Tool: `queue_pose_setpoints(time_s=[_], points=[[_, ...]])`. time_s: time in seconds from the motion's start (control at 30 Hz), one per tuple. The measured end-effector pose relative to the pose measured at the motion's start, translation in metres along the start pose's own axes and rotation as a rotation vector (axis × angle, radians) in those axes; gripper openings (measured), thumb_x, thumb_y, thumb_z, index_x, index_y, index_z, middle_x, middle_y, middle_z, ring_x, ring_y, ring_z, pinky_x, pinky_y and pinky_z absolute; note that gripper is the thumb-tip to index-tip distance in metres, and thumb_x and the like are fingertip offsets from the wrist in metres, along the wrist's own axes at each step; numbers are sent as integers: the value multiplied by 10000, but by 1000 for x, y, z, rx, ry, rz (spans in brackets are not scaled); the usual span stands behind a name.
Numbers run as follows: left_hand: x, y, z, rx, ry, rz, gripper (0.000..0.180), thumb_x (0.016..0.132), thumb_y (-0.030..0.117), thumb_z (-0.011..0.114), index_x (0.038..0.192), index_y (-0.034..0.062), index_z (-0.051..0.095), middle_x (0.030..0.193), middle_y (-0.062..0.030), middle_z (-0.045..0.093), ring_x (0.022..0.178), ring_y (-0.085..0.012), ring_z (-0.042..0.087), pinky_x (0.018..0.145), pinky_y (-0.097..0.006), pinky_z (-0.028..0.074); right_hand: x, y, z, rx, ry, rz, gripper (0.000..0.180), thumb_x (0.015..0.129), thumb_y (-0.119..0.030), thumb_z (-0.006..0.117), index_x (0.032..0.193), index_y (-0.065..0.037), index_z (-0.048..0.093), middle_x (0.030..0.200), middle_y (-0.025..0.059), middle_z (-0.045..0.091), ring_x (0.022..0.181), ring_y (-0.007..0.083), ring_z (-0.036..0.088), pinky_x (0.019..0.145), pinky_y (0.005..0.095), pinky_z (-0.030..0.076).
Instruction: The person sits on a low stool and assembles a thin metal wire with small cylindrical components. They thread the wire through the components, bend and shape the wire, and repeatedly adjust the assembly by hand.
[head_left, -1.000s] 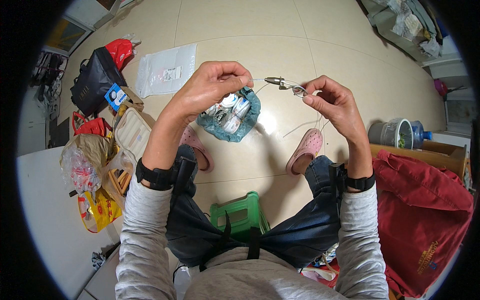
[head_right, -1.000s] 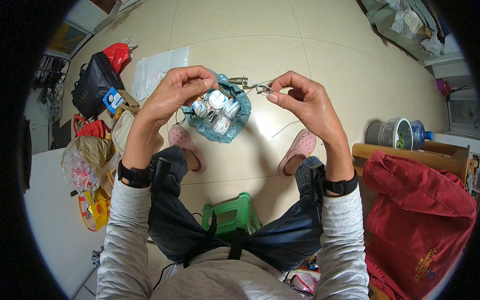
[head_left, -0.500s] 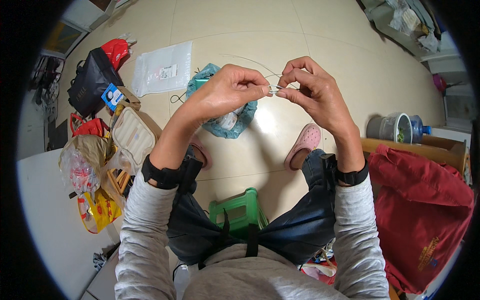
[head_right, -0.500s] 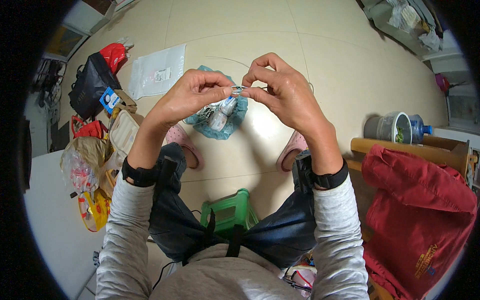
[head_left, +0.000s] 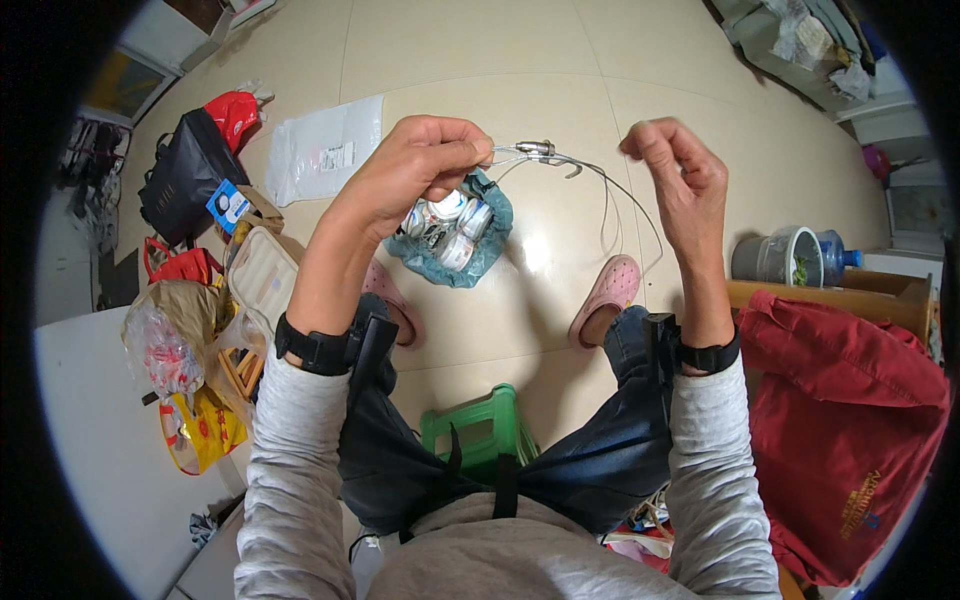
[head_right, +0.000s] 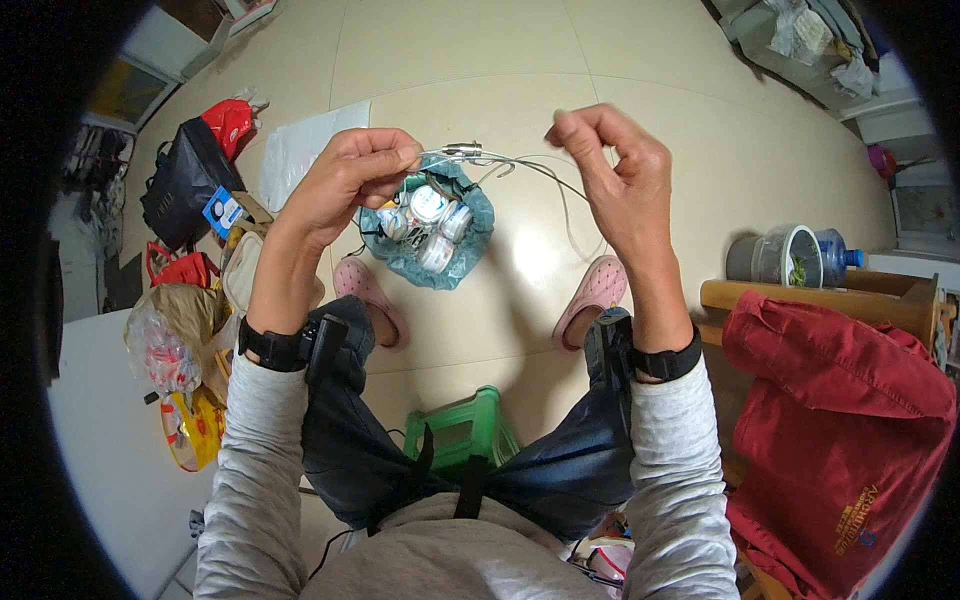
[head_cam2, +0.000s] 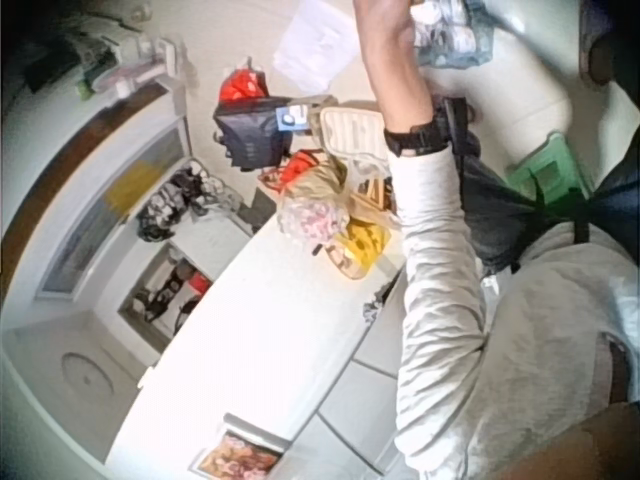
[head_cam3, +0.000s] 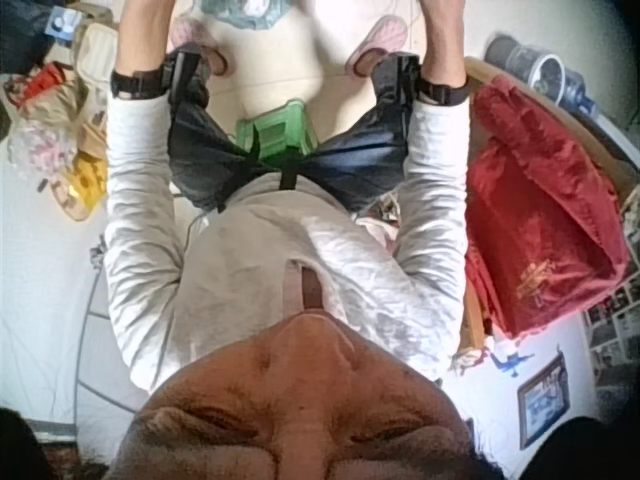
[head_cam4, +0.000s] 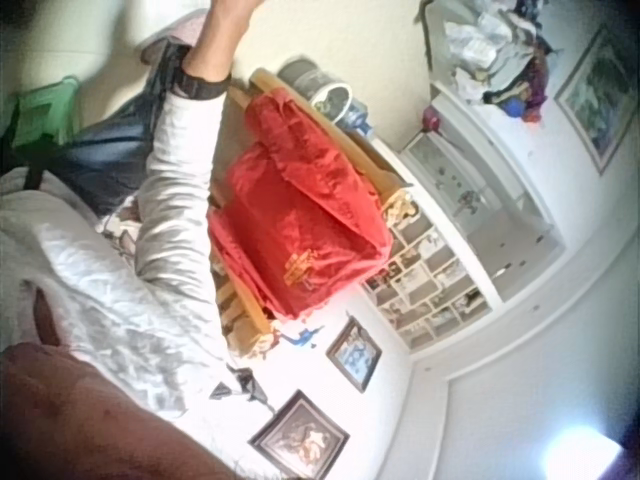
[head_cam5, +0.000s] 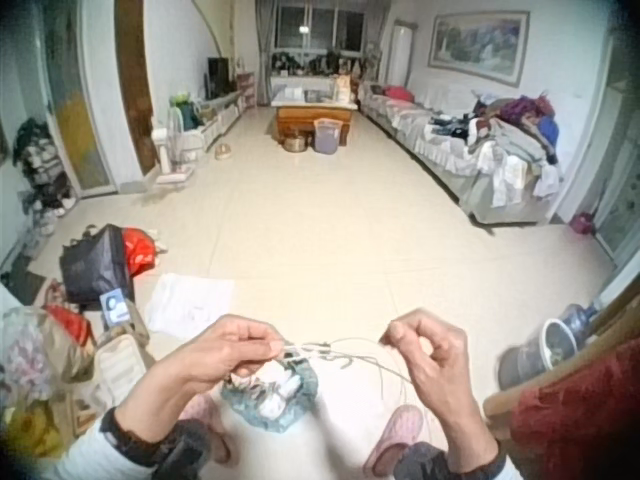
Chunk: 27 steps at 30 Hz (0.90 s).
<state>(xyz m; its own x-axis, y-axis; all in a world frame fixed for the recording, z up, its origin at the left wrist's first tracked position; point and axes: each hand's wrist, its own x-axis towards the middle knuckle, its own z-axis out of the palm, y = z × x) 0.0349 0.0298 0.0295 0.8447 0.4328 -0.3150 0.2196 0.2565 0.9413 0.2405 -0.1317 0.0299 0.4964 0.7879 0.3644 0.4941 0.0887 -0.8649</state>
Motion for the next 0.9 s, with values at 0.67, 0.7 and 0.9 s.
queue_pose_setpoints(time_s=[0.67, 0.7, 0.9], points=[[-2, -3, -13, -151, -49, 33, 170, 923, 187, 607, 875, 26, 587, 632, 75, 389, 529, -15, 306, 445, -180, 218, -5, 0, 3, 186, -499, 383, 305, 966, -303, 532, 977, -38, 682, 665, -38, 505, 634, 51, 434, 575, 210, 389], [-2, -3, -12, -144, -42, 31, 170, 921, 187, 608, 871, 26, 590, 627, 77, 386, 527, -15, 302, 445, -181, 214, -5, 1, 3, 185, -500, 387, 304, 964, -305, 535, 975, -40, 684, 663, -38, 505, 634, 51, 437, 573, 211, 389], [-1, -4, -12, -91, -15, 7, 174, 911, 200, 618, 856, 36, 595, 615, 83, 388, 513, -11, 295, 436, -177, 201, -5, -1, 2, 183, -493, 402, 295, 954, -302, 551, 1016, -43, 678, 667, -35, 516, 630, 46, 449, 563, 204, 393]])
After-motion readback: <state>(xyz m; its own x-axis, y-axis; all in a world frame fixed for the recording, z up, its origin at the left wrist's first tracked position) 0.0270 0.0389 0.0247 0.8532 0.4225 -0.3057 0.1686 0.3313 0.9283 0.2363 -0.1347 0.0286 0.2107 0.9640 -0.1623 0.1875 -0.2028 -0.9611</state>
